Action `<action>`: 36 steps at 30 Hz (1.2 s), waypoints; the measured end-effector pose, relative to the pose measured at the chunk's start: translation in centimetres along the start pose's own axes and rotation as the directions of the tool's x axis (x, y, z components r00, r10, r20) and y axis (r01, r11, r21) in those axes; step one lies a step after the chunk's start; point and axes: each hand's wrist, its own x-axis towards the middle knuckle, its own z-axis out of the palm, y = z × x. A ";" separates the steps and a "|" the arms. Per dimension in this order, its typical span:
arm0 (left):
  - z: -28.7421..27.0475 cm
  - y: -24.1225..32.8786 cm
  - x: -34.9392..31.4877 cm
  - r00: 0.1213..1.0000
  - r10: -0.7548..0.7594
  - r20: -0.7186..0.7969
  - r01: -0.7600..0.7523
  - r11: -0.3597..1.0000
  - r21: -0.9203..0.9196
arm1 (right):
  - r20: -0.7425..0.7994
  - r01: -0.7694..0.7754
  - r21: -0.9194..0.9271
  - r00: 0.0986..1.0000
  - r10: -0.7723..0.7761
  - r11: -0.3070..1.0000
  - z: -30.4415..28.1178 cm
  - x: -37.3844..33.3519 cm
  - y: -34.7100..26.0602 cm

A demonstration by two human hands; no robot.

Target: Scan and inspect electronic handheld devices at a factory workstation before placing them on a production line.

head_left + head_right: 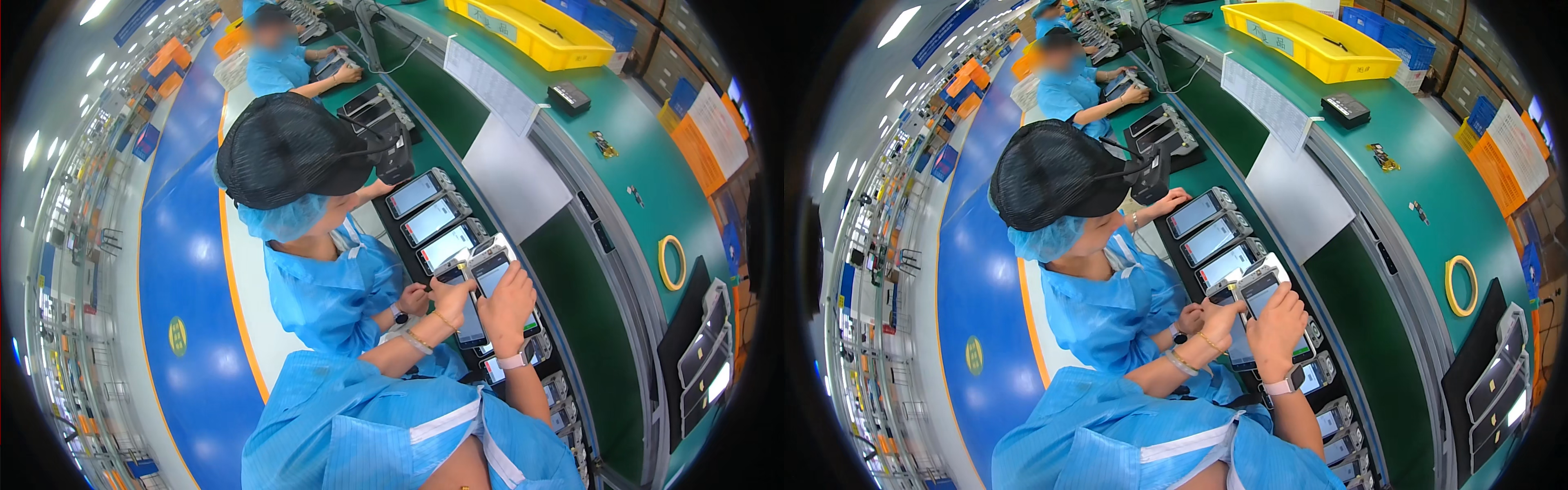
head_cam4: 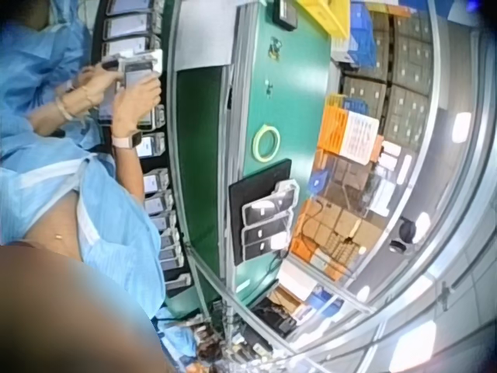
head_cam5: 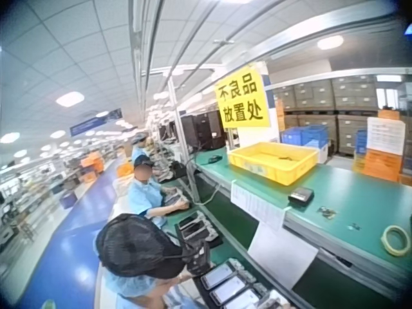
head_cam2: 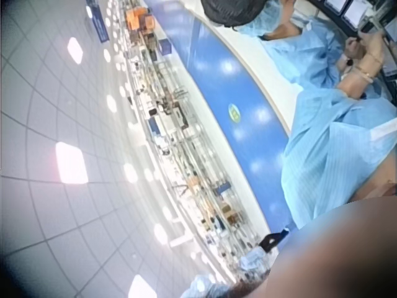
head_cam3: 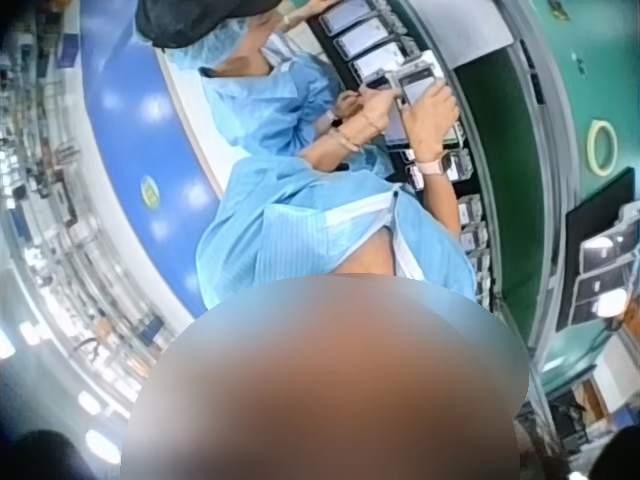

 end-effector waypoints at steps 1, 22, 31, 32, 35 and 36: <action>0.0 0.2 -0.3 1.000 0.003 -0.004 -0.003 1.000 0.021 | -0.001 0.000 -0.001 1.000 0.000 1.000 0.1 0.0 0.1; 0.1 0.6 -0.5 0.998 -0.056 -0.012 0.056 0.998 0.012 | -0.027 0.022 0.012 0.999 -0.021 1.000 0.2 0.4 0.1; -0.4 0.3 0.0 0.999 -0.044 0.003 0.044 0.999 0.014 | 0.024 -0.016 0.067 1.000 0.014 0.998 -0.3 0.3 -0.5; -0.4 0.3 0.0 0.999 -0.043 0.002 0.043 0.999 0.011 | 0.023 -0.012 0.068 1.000 0.010 0.998 -0.3 0.3 -0.5; -0.2 1.4 -1.5 0.996 -0.068 -0.064 0.072 0.996 0.061 | 0.026 -0.014 0.066 1.000 0.012 0.998 -0.2 0.2 -0.3; -0.2 1.6 -1.7 0.995 -0.068 -0.070 0.072 0.995 0.062 | 0.026 -0.014 0.065 1.000 0.012 0.998 -0.2 0.2 -0.3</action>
